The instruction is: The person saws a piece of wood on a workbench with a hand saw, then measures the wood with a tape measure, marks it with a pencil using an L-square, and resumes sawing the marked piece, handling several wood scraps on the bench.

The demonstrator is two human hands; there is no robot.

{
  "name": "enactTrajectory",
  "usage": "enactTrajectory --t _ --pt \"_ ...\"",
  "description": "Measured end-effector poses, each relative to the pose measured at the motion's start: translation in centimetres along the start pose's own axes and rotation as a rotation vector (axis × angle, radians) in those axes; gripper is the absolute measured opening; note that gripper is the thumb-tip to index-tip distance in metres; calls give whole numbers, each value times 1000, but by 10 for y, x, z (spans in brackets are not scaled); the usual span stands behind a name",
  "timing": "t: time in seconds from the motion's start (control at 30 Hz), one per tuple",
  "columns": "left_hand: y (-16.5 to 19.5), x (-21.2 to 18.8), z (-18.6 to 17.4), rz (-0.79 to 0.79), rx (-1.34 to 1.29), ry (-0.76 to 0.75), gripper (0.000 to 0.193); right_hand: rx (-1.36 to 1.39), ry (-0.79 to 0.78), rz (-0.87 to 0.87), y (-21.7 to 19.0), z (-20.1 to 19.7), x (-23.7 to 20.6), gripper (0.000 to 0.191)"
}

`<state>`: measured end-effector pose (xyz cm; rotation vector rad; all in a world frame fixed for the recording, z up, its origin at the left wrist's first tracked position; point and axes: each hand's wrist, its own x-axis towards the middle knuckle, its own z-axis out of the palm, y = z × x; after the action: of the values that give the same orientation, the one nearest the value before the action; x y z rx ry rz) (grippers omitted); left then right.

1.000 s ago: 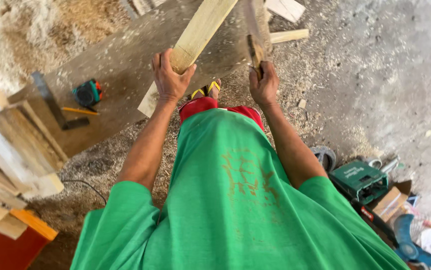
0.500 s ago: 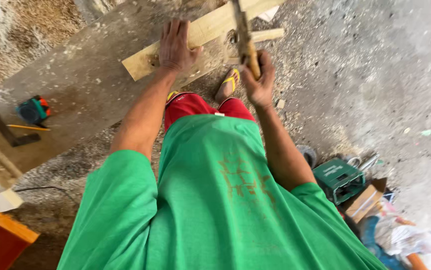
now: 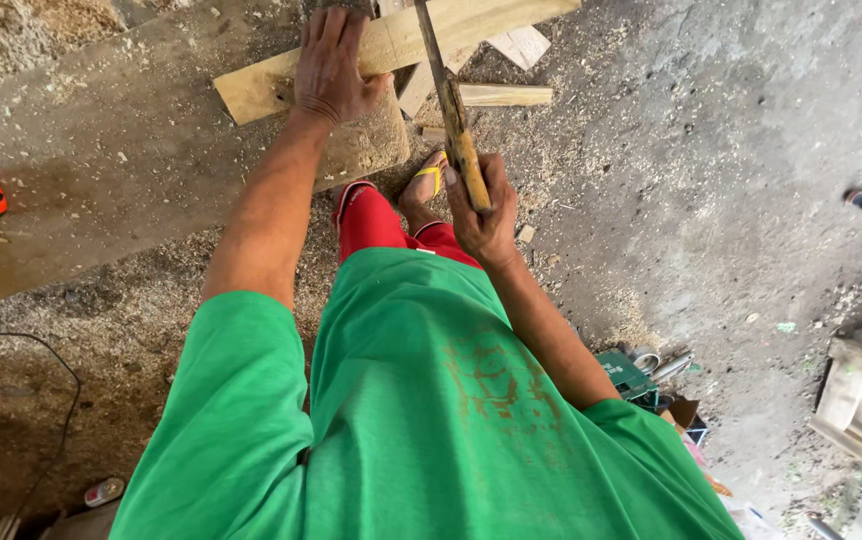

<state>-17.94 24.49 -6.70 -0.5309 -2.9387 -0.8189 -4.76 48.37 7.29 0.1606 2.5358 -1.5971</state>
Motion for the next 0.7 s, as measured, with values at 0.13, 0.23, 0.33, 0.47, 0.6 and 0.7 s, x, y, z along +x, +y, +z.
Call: enactTrajectory --t 0.13,0.23,0.33,0.47,0.6,0.7 --pt "-1 8 -8 59 74 92 81 54 31 -16 -9 9 7 23" --pt "-3 10 -14 18 -19 47 78 62 77 -3 -23 19 12 24" --pt "-13 16 -14 9 -91 28 64 146 84 48 -37 27 17 34" --pt "-25 32 2 -147 -9 -18 31 208 75 80 -44 36 24 53" --pt "-24 34 15 -192 140 96 36 98 86 -62 -39 45 31 45" --pt "-25 30 15 -165 80 167 40 199 85 53 -36 52 36 50"
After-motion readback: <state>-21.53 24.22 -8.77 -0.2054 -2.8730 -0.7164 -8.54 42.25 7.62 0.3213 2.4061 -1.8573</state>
